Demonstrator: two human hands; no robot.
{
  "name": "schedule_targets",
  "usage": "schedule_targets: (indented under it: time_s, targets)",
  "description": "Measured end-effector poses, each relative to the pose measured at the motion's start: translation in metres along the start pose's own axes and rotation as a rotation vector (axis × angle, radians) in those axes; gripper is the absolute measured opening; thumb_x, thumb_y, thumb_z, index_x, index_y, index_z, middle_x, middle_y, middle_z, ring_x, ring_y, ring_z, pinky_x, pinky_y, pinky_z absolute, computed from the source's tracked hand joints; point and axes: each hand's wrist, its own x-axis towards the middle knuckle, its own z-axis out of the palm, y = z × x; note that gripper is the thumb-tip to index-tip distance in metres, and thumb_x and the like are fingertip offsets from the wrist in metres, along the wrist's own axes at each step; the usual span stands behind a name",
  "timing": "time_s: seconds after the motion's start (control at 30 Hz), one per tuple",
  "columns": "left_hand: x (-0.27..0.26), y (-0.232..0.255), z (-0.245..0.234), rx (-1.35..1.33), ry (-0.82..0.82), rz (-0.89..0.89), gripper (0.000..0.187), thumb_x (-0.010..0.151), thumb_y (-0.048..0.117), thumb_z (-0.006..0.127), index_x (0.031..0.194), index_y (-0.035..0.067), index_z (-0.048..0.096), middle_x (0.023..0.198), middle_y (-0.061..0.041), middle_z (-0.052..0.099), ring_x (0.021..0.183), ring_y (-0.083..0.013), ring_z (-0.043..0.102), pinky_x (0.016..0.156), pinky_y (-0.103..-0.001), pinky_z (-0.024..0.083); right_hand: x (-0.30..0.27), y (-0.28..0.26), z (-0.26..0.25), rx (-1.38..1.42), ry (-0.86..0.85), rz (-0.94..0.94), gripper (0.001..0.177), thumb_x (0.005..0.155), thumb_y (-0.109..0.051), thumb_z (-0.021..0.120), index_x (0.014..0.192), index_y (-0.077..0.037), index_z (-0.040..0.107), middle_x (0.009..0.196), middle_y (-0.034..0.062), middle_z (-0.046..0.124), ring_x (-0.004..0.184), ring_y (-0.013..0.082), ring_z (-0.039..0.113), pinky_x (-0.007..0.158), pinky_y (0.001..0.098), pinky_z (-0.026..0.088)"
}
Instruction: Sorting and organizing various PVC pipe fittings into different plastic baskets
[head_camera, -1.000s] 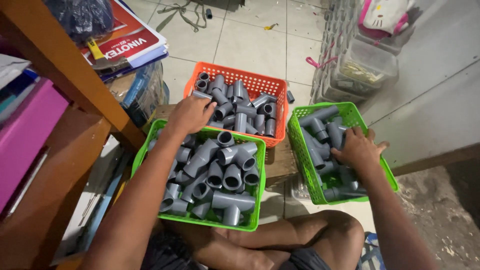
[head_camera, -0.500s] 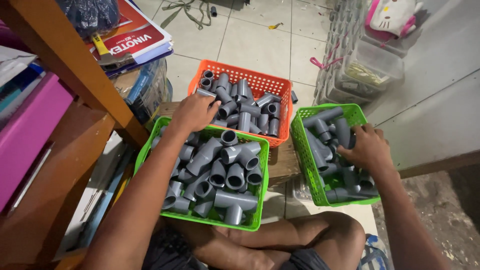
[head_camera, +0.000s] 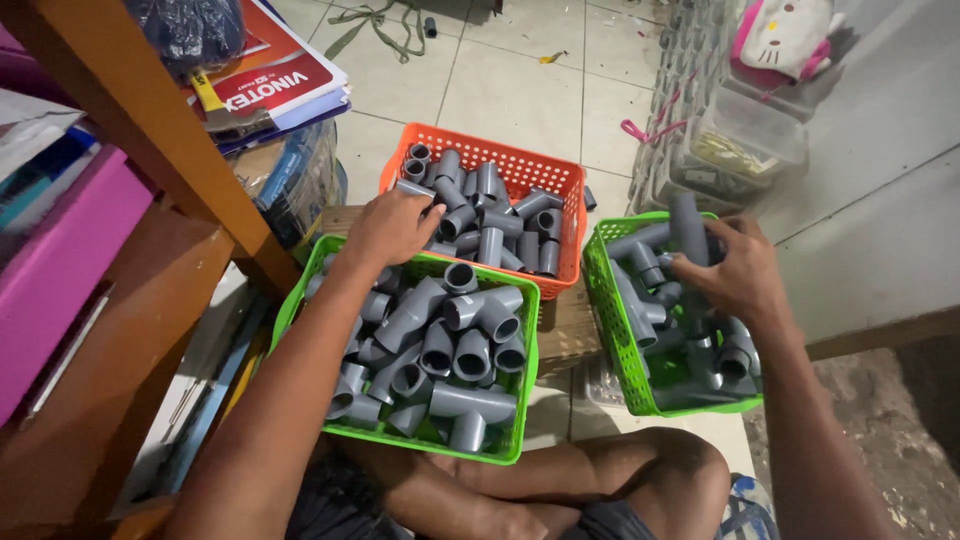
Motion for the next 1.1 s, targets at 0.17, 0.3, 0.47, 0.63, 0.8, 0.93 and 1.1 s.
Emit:
schedule_targets:
  time_s: [0.17, 0.3, 0.47, 0.63, 0.8, 0.93, 1.1]
  targets:
    - [0.0, -0.004, 0.001, -0.072, 0.035, -0.038, 0.047, 0.105, 0.044, 0.046, 0.09, 0.008, 0.07, 0.079, -0.022, 0.071, 0.086, -0.0451, 0.072, 0.078, -0.054, 0.057, 0.005, -0.03, 0.022, 0.173, 0.185, -0.273, 0.061, 0.072, -0.044, 0.086, 0.125, -0.015, 0.074, 0.119, 0.0202, 0.061, 0.1, 0.0462, 0.067, 0.082, 0.0523, 0.058]
    - [0.0, -0.005, -0.004, -0.111, 0.02, -0.074, 0.053, 0.107, 0.049, 0.037, 0.094, 0.009, 0.07, 0.083, -0.025, 0.072, 0.092, -0.048, 0.07, 0.083, -0.058, 0.055, 0.004, -0.115, 0.024, 0.307, 0.132, -0.344, 0.057, 0.068, -0.033, 0.089, 0.119, -0.011, 0.076, 0.118, 0.0224, 0.062, 0.096, 0.0481, 0.069, 0.08, 0.05, 0.06]
    - [0.0, -0.014, -0.002, -0.339, 0.009, -0.18, 0.078, 0.108, 0.062, 0.017, 0.092, 0.007, 0.07, 0.09, -0.03, 0.072, 0.106, -0.0526, 0.065, 0.095, -0.062, 0.047, 0.019, -0.191, 0.063, 0.304, 0.11, -0.629, 0.058, 0.065, -0.042, 0.088, 0.114, -0.013, 0.075, 0.117, 0.0171, 0.057, 0.107, 0.0445, 0.062, 0.094, 0.0488, 0.054]
    - [-0.004, 0.002, -0.026, -0.367, -0.035, -0.211, 0.078, 0.104, 0.07, 0.02, 0.097, 0.012, 0.072, 0.092, -0.025, 0.074, 0.11, -0.0483, 0.065, 0.1, -0.06, 0.046, 0.031, -0.232, 0.098, 0.23, 0.116, -0.799, 0.062, 0.059, -0.038, 0.083, 0.116, -0.016, 0.075, 0.114, 0.0158, 0.057, 0.115, 0.044, 0.055, 0.1, 0.0493, 0.05]
    - [-0.006, 0.013, -0.039, -0.322, -0.066, -0.245, 0.057, 0.102, 0.052, 0.041, 0.095, 0.008, 0.077, 0.096, -0.027, 0.073, 0.108, -0.0508, 0.065, 0.098, -0.061, 0.048, 0.034, -0.244, 0.112, 0.216, 0.116, -0.834, 0.068, 0.058, -0.034, 0.079, 0.123, -0.015, 0.072, 0.119, 0.0148, 0.056, 0.119, 0.0448, 0.05, 0.107, 0.0497, 0.045]
    - [-0.003, 0.007, -0.027, -0.326, -0.012, -0.274, 0.063, 0.103, 0.056, 0.039, 0.092, 0.006, 0.075, 0.094, -0.025, 0.074, 0.106, -0.0481, 0.067, 0.097, -0.06, 0.049, 0.021, -0.231, 0.109, 0.429, 0.123, -0.637, 0.082, 0.068, -0.029, 0.084, 0.143, -0.015, 0.057, 0.137, 0.0249, 0.047, 0.127, 0.053, 0.049, 0.11, 0.058, 0.041]
    - [0.011, -0.013, -0.007, -0.364, 0.044, -0.314, 0.061, 0.102, 0.055, 0.037, 0.095, 0.008, 0.075, 0.095, -0.023, 0.074, 0.108, -0.0456, 0.067, 0.098, -0.06, 0.049, 0.012, -0.219, 0.117, 0.594, 0.236, -0.417, 0.065, 0.087, -0.036, 0.081, 0.139, -0.006, 0.059, 0.115, 0.0264, 0.063, 0.11, 0.048, 0.064, 0.098, 0.057, 0.05]
